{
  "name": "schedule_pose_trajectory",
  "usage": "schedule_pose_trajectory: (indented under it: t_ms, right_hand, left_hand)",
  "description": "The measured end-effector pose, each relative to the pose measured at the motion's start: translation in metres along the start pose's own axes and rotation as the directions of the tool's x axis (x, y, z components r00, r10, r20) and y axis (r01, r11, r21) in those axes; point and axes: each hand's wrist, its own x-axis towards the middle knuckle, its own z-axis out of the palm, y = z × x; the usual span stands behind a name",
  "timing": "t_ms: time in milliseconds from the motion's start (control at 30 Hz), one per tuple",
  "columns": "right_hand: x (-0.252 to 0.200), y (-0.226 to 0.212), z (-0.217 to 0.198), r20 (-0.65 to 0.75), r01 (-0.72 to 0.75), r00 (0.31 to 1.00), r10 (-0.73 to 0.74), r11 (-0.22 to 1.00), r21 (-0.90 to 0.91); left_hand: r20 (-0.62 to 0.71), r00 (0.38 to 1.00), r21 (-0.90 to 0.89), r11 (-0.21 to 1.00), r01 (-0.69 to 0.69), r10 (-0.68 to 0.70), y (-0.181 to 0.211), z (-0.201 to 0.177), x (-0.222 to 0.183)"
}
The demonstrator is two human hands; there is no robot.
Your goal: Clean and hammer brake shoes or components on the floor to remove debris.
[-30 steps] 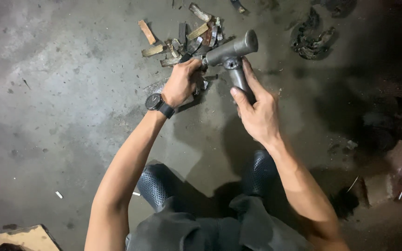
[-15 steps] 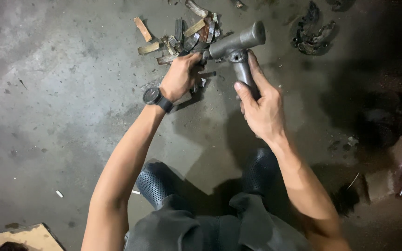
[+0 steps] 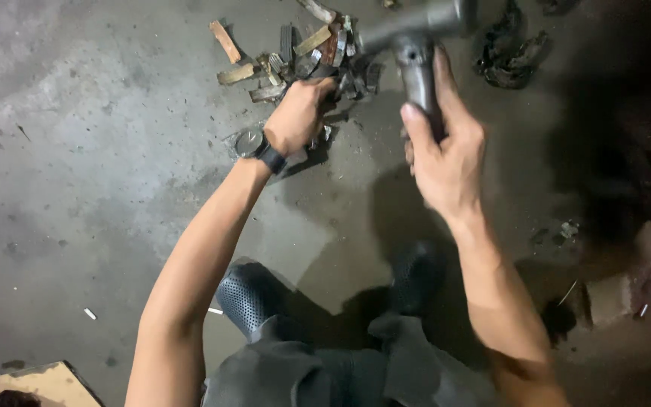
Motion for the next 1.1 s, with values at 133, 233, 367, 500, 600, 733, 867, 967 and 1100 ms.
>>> schedule_pose_trajectory:
  t_ms: [133,233,367,500,600,733,867,967,1100]
  right_hand:
    - [-0.028,0.025,0.01,-0.047,-0.03,0.998,0.032,0.998,0.047]
    - [-0.048,0.03,0.019,-0.035,-0.066,0.997,0.07,0.992,0.108]
    - [-0.059,0.027,0.025,-0.009,-0.115,0.993,0.118,0.982,0.152]
    - [-0.064,0.02,0.023,0.011,-0.152,0.988,0.153,0.977,0.147]
    - [-0.066,0.013,0.023,0.011,-0.187,0.982,0.188,0.969,0.16]
    - [-0.068,0.011,0.02,-0.008,-0.196,0.98,0.2,0.966,0.166]
    - [-0.069,0.015,0.019,-0.003,-0.197,0.98,0.201,0.965,0.172]
    - [-0.07,0.017,0.02,-0.001,-0.205,0.978,0.208,0.962,0.18]
    - [-0.076,0.015,0.019,0.005,-0.193,0.981,0.195,0.965,0.177]
  left_hand:
    - [0.02,0.995,-0.096,0.99,0.104,-0.102,0.018,-0.009,-0.022]
    - [0.003,0.995,-0.185,0.977,0.102,-0.104,0.03,-0.009,-0.041]
    - [-0.021,0.999,-0.175,0.984,0.028,-0.032,0.027,-0.001,-0.055]
    - [-0.005,0.998,-0.148,0.988,0.054,-0.056,0.029,0.003,-0.057]
    - [0.024,0.999,-0.155,0.987,0.051,-0.047,0.03,0.001,-0.057]
    - [0.032,0.999,-0.127,0.992,0.006,-0.002,0.031,0.002,-0.055]
    - [0.048,0.998,-0.109,0.993,0.033,-0.028,0.031,0.004,-0.055]
    - [0.072,0.997,-0.105,0.993,0.048,-0.041,0.03,0.004,-0.055]
    - [0.076,0.997,-0.103,0.994,0.026,-0.018,0.033,0.002,-0.052]
